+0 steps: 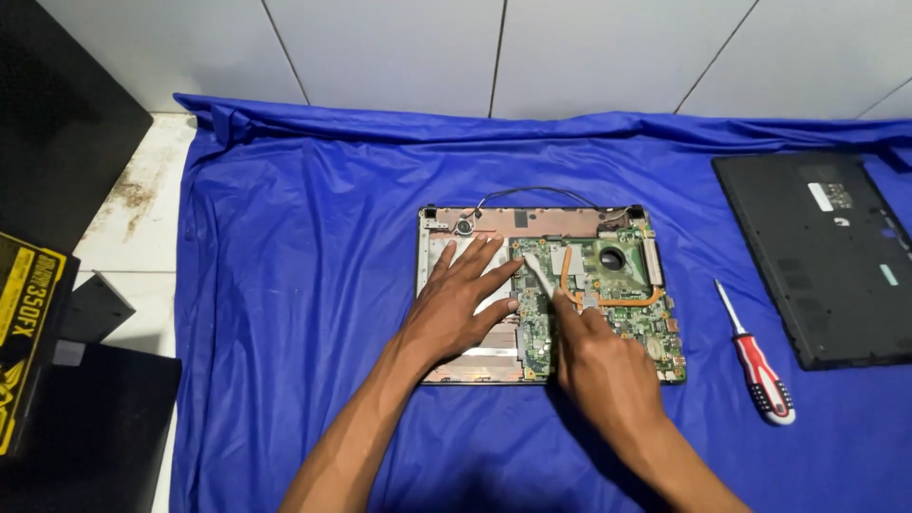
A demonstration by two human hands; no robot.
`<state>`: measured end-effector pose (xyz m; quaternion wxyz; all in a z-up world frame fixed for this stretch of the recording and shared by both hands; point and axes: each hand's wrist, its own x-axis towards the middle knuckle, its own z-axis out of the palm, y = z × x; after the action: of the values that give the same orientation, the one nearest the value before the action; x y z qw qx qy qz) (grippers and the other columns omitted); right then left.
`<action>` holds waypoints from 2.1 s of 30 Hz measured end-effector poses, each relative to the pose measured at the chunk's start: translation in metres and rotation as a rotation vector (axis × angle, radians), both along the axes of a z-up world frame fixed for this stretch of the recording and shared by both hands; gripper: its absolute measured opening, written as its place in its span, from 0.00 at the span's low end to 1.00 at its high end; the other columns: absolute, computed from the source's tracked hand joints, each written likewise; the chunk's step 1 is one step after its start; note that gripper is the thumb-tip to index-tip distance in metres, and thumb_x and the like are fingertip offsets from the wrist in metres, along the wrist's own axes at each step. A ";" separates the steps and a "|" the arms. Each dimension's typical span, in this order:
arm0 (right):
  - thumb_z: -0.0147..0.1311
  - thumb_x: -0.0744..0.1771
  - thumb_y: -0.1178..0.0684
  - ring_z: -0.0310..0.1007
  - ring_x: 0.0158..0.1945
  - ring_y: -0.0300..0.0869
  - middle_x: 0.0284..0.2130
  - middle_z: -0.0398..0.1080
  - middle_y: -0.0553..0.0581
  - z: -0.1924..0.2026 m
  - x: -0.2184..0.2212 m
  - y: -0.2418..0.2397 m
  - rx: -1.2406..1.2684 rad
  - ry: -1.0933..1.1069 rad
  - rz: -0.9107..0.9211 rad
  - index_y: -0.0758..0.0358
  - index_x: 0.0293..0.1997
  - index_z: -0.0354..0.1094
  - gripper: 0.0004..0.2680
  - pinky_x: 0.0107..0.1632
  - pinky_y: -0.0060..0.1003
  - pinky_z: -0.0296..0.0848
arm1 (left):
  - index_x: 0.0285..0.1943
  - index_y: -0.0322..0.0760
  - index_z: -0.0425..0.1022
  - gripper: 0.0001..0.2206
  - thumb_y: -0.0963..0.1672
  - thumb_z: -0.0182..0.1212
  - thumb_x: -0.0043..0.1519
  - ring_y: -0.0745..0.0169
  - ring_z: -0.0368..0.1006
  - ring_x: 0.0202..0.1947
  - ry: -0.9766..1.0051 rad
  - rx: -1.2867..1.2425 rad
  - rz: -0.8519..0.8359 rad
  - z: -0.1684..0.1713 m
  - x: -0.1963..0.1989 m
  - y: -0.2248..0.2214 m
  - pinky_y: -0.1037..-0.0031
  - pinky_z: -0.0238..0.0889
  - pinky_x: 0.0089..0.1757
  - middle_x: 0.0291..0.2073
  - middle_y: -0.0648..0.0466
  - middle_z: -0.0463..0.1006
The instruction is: Cleaning a laptop motherboard with a cotton swab and using a screwdriver to remove screws from the internal components.
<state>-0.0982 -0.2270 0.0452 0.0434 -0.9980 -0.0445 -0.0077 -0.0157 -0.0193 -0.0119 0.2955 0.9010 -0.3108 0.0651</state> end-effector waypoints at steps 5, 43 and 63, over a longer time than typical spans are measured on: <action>0.45 0.68 0.51 0.80 0.29 0.65 0.34 0.73 0.58 0.021 0.006 0.005 0.051 -0.106 0.044 0.50 0.65 0.68 0.16 0.33 0.60 0.83 | 0.75 0.51 0.64 0.26 0.54 0.53 0.68 0.42 0.45 0.78 0.240 0.003 0.024 0.030 -0.006 -0.001 0.47 0.28 0.71 0.76 0.44 0.57; 0.47 0.68 0.45 0.74 0.20 0.63 0.32 0.67 0.53 0.001 -0.009 -0.045 -0.101 -0.057 0.000 0.35 0.73 0.53 0.21 0.23 0.64 0.75 | 0.72 0.47 0.66 0.24 0.52 0.55 0.67 0.42 0.49 0.76 0.008 -0.014 -0.002 0.005 0.000 0.000 0.49 0.33 0.69 0.74 0.42 0.58; 0.55 0.65 0.59 0.72 0.32 0.39 0.36 0.72 0.48 -0.005 -0.025 -0.140 0.375 -0.257 0.095 0.47 0.51 0.79 0.13 0.36 0.36 0.69 | 0.74 0.48 0.63 0.25 0.52 0.54 0.68 0.42 0.47 0.76 0.053 -0.006 -0.008 0.006 -0.001 0.000 0.48 0.32 0.69 0.76 0.45 0.56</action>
<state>-0.1237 -0.3671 0.0397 0.2224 -0.9602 -0.0943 -0.1406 -0.0168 -0.0193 -0.0054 0.3067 0.9002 -0.3063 0.0412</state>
